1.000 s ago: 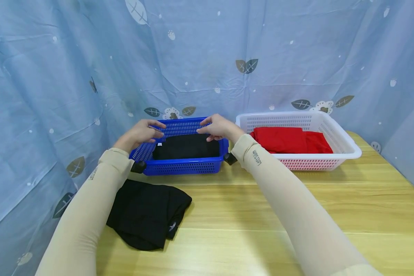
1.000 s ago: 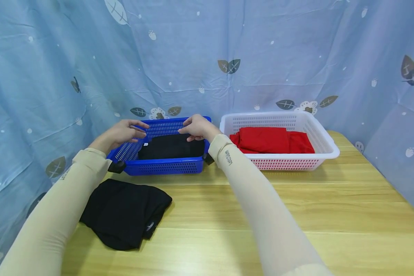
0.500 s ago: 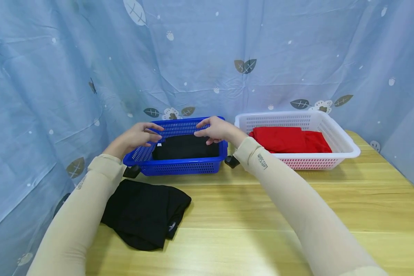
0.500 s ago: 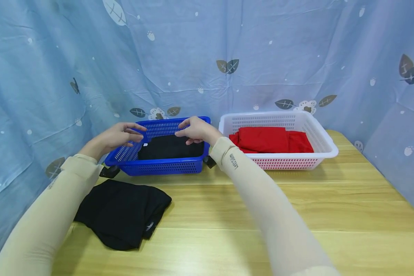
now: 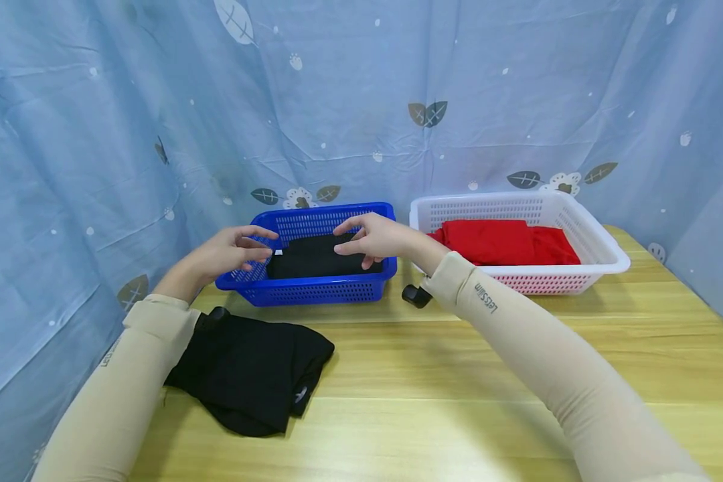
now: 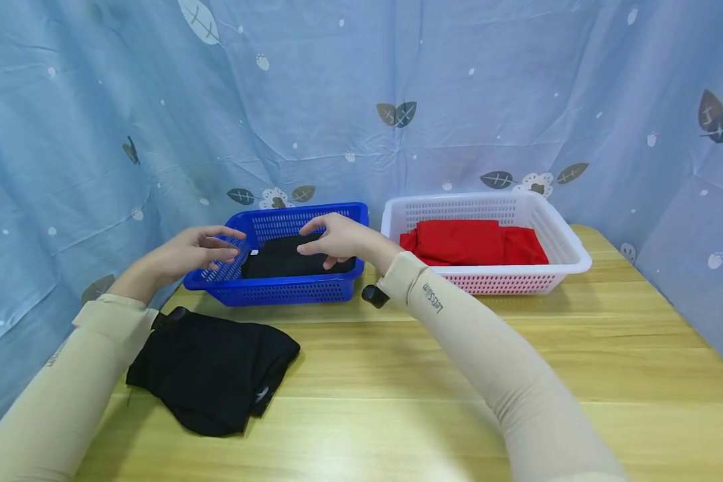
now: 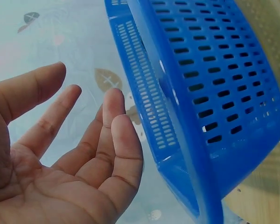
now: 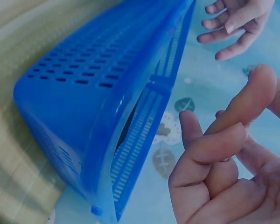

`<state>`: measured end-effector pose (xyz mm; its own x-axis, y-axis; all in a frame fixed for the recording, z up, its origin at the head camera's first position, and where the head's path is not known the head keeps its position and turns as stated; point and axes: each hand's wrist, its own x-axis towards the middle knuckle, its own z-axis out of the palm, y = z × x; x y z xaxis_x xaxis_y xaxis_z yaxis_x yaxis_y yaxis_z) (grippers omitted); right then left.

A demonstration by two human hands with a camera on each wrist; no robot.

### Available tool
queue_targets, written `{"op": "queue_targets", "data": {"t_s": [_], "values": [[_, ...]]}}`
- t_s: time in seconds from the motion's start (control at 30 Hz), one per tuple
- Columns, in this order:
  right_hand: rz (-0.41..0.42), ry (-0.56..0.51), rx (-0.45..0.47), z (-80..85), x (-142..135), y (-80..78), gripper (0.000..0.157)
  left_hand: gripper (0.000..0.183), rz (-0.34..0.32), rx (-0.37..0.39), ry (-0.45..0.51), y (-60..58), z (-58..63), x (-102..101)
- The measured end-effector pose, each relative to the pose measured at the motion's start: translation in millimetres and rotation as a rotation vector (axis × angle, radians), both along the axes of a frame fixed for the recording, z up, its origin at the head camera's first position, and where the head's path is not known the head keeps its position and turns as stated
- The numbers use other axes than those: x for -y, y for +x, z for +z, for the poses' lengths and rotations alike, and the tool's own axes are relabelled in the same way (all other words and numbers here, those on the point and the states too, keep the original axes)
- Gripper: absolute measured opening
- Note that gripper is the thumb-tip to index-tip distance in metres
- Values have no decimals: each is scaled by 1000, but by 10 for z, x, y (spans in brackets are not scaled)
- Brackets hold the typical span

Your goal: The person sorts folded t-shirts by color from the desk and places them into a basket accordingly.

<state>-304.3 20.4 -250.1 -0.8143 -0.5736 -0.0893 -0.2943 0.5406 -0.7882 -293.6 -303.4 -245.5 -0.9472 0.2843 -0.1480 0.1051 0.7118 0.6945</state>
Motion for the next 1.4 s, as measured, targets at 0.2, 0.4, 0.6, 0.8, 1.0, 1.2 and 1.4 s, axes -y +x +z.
{"op": "queue_targets", "data": {"t_s": [0.2, 0.4, 0.6, 0.8, 1.0, 1.2, 1.4], "values": [[56, -8, -2, -13, -28, 170, 49, 48, -54, -16, 0, 172, -7, 61], [116, -20, -5, -69, -48, 323, 50, 53, -70, -14, -4, 356, -21, 129], [148, -17, 7, -143, -58, 460, 49, 49, -110, -13, 19, 528, -61, 237], [203, -19, 34, -259, -39, 606, 52, 50, -137, -28, 10, 692, -131, 379], [257, -25, 78, -434, 34, 741, 50, 54, -96, -43, -90, 844, -251, 521], [300, -4, 116, -640, 157, 866, 53, 62, -43, -3, -163, 1003, -396, 661], [325, 15, 132, -776, 268, 981, 57, 67, 10, -57, -375, 1151, -543, 809]]}}
